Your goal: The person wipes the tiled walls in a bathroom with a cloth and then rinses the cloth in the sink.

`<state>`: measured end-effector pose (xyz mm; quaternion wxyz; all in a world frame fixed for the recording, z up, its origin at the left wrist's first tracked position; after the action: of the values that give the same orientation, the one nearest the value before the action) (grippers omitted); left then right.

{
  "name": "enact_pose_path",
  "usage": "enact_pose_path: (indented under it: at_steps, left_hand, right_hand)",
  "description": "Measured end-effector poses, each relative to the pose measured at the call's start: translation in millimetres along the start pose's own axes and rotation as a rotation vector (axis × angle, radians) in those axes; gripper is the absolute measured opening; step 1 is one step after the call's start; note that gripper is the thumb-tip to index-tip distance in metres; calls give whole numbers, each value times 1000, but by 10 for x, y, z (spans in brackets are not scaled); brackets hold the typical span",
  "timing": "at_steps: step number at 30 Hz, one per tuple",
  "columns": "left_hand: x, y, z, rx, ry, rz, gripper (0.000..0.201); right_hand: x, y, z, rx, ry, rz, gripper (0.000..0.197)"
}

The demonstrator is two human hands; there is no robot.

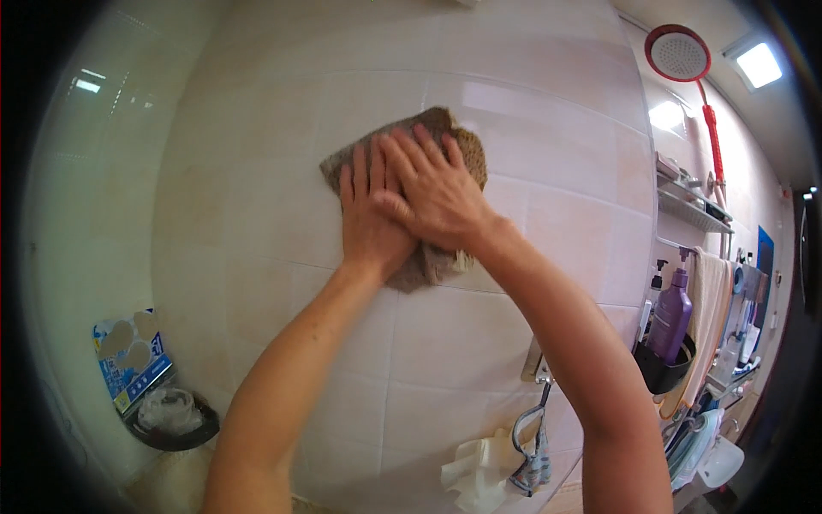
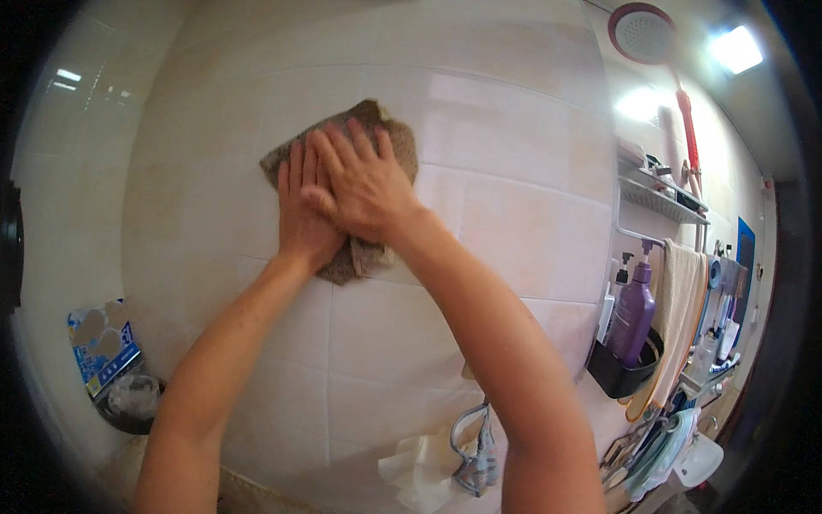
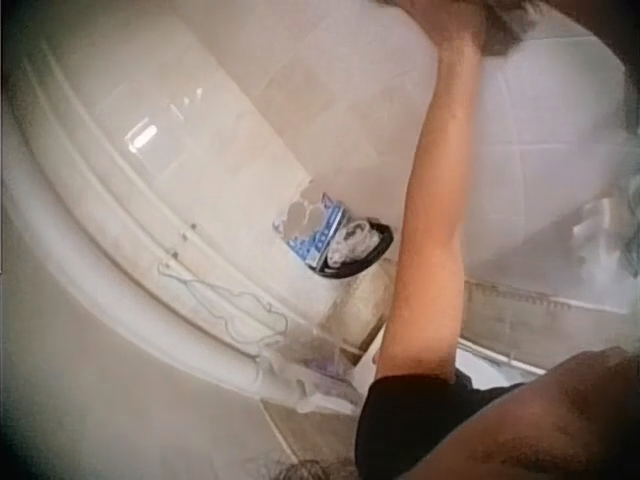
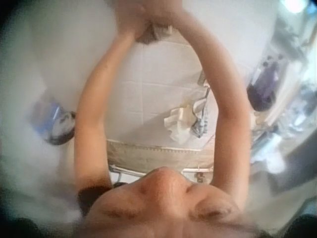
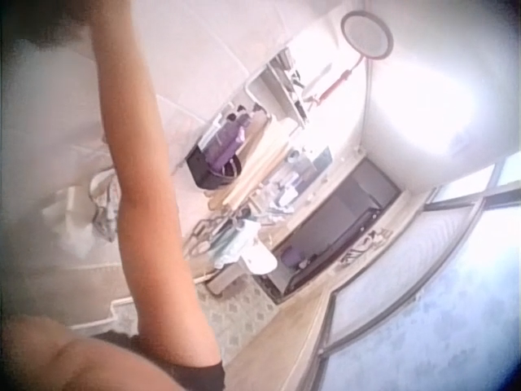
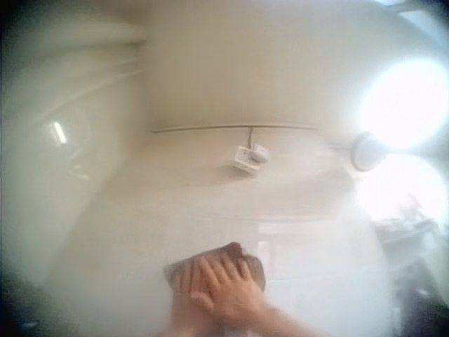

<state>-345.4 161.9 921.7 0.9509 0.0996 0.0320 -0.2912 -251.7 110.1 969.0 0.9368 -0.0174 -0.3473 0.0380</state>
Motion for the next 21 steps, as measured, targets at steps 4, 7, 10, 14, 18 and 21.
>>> enact_pose_path:
  at_steps: [4,7,10,14,18,21]
  left_hand:
    - [-21,-184,-315,-70,-1,6,68]
    - [-84,-277,-231,-23,123,-25,70]
    - [-216,-217,45,-97,131,18,71]
    - [-334,-295,166,-208,55,56,66]
    - [-503,-327,-372,-151,53,36,59]
    - [-667,-469,-606,-66,185,-166,57]
  right_hand:
    - [-349,-76,-127,-47,-35,-69,75]
    - [-443,-239,109,-265,2,-307,74]
    - [-261,-50,235,-197,107,-162,75]
    - [-271,92,295,-71,172,88,76]
    - [-469,203,3,20,2,155,73]
    - [-539,180,-74,-10,-99,112,72]
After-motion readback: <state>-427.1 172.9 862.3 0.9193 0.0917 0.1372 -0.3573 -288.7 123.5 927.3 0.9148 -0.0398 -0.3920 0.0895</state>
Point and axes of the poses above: each hand's wrist, its own z-axis towards the middle knuckle, its own y-axis out of the palm, x = y × z, the point moved 2 cm from there along z, towards the middle knuckle, and after that the axes turned 3 degrees about y, right-handed, at the moved point
